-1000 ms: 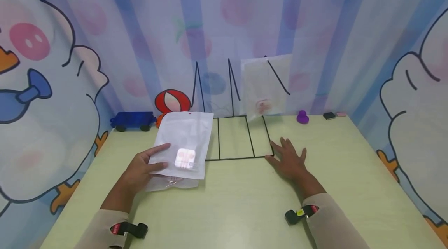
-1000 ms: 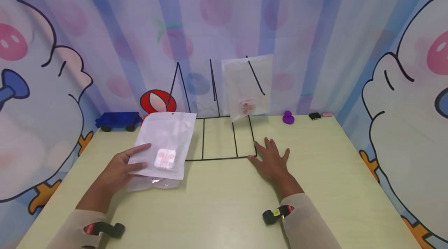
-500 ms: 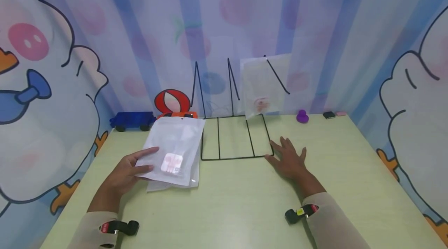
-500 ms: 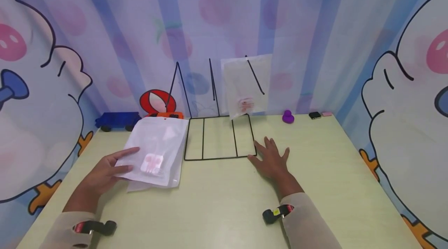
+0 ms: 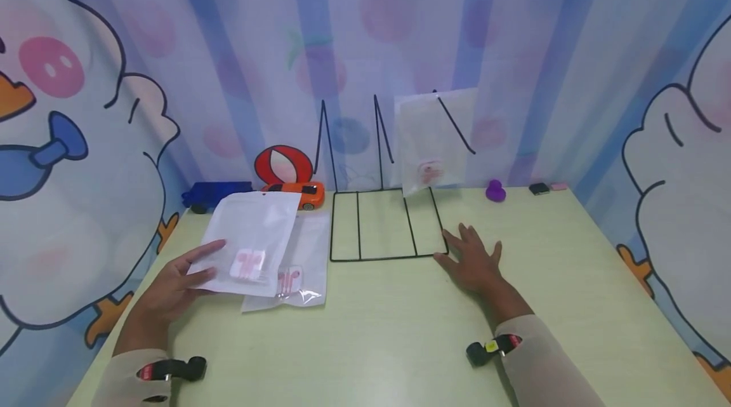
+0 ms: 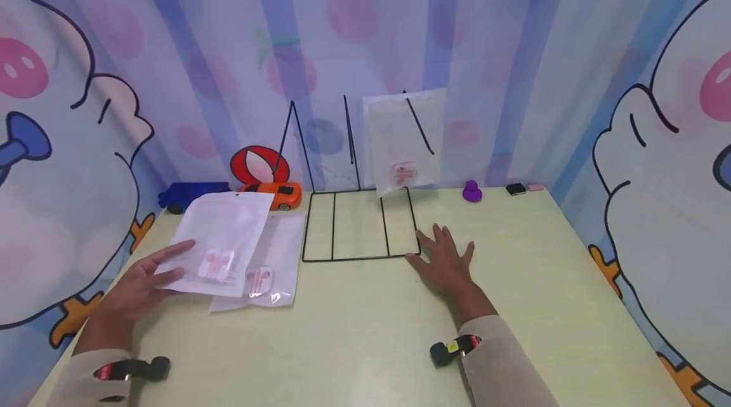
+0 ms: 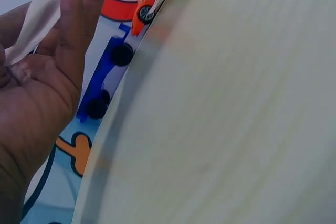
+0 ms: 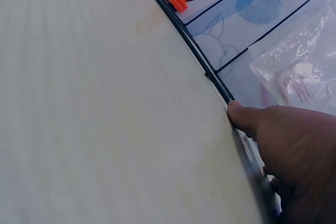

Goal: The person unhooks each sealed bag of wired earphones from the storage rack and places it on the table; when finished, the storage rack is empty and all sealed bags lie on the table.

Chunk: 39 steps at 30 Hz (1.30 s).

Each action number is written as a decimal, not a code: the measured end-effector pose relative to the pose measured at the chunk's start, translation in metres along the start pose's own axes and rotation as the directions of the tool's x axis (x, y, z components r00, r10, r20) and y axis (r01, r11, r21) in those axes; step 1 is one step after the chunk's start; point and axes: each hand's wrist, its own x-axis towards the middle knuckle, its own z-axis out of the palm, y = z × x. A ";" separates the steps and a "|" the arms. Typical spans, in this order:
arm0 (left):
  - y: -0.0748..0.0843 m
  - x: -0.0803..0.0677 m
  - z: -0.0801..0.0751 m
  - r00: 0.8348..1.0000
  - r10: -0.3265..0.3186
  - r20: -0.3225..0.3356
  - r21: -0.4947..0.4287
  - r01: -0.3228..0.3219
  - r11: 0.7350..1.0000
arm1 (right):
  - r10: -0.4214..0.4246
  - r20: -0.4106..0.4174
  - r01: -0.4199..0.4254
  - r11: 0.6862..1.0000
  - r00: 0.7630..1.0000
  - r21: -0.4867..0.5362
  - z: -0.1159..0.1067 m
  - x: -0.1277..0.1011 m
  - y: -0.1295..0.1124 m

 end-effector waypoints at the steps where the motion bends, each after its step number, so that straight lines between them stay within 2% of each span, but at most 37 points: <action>1: 0.000 -0.001 -0.003 1.000 -0.006 -0.007 0.006 0.006 1.000 | 0.000 0.000 0.000 1.000 1.000 0.000 0.000 0.000 0.000; 12: -0.012 -0.010 -0.023 0.996 -0.033 -0.088 -0.005 0.033 0.999 | 0.005 0.001 -0.005 1.000 1.000 0.006 -0.001 -0.002 -0.002; 22: -0.021 -0.018 -0.046 0.990 -0.062 -0.126 -0.088 0.051 0.995 | 0.003 0.004 -0.003 1.000 1.000 0.009 0.001 -0.001 0.001; 30: -0.024 -0.022 -0.056 0.977 -0.125 -0.174 0.003 0.127 0.992 | 0.004 0.000 -0.004 1.000 1.000 0.001 -0.001 0.001 0.001; 39: -0.022 -0.025 -0.056 0.983 -0.104 -0.153 0.061 0.114 0.992 | 0.004 0.001 -0.004 1.000 1.000 0.010 0.000 0.001 0.001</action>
